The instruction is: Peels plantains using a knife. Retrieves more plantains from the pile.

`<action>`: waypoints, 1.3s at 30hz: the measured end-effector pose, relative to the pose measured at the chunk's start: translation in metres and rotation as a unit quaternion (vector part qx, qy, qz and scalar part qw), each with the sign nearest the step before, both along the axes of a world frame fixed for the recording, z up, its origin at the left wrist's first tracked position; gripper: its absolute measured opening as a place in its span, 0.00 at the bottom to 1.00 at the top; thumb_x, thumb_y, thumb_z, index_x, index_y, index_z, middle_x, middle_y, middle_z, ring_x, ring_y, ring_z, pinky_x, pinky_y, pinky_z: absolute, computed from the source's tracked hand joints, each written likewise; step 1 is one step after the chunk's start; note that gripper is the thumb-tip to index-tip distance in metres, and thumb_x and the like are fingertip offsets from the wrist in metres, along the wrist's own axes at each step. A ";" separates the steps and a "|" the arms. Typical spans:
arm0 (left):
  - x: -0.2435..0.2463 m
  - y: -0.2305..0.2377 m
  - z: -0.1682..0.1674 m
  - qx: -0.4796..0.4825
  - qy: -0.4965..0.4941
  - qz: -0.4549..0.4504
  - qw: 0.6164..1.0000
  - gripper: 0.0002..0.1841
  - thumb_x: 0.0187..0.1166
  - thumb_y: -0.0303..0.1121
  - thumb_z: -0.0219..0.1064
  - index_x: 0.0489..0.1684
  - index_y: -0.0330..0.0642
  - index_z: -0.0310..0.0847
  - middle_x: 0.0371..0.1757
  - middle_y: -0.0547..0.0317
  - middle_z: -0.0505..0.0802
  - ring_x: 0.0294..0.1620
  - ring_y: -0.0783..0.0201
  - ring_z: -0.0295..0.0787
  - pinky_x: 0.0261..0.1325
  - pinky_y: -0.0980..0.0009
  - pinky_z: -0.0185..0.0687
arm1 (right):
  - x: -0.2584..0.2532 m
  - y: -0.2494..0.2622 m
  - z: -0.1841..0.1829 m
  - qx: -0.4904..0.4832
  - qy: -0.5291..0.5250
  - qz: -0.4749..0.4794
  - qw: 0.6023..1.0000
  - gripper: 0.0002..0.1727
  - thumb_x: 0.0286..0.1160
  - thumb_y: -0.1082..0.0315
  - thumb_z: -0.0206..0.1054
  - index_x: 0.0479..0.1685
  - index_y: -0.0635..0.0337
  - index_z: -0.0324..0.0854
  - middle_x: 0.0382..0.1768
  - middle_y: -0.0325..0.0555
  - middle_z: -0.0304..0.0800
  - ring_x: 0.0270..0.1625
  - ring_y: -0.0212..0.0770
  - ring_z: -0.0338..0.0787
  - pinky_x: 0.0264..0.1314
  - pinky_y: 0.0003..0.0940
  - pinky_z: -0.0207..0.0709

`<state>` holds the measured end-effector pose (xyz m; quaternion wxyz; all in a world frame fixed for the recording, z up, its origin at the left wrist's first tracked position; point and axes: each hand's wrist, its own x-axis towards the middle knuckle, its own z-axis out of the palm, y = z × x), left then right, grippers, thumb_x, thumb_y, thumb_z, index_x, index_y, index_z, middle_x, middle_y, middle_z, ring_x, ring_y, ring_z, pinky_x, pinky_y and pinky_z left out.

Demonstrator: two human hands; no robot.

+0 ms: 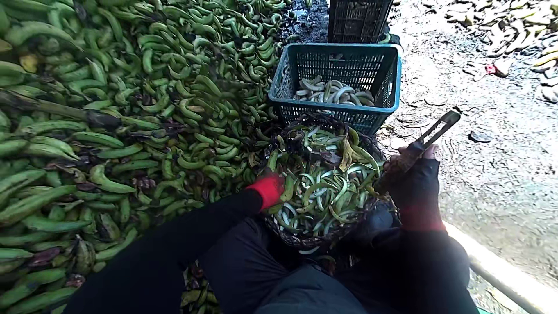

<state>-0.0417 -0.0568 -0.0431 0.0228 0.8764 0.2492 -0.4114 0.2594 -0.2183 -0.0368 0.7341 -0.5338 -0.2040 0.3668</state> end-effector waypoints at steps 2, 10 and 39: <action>0.007 -0.001 0.003 -0.008 0.010 -0.001 1.000 0.15 0.77 0.30 0.67 0.61 0.46 0.86 0.68 0.43 0.84 0.74 0.34 0.73 0.77 0.32 0.63 | -0.003 0.003 0.001 0.001 0.014 0.001 1.000 0.38 0.92 0.38 0.23 0.64 0.49 0.77 0.35 0.36 0.88 0.35 0.34 0.90 0.39 0.34 0.87; 0.073 0.040 0.001 0.030 -0.323 0.151 0.934 0.30 0.81 0.56 0.64 0.78 0.50 0.78 0.71 0.42 0.85 0.73 0.40 0.79 0.72 0.37 0.72 | 0.005 0.002 0.004 0.042 0.039 -0.018 0.998 0.36 0.94 0.44 0.19 0.62 0.58 0.71 0.34 0.39 0.88 0.35 0.37 0.91 0.42 0.35 0.89; 0.098 0.071 0.069 0.009 -0.330 -0.052 0.942 0.26 0.83 0.56 0.62 0.74 0.56 0.81 0.64 0.46 0.89 0.67 0.43 0.84 0.67 0.39 0.76 | -0.002 0.002 -0.003 0.016 -0.001 -0.007 1.000 0.35 0.95 0.46 0.22 0.63 0.60 0.72 0.34 0.38 0.89 0.34 0.35 0.91 0.40 0.33 0.89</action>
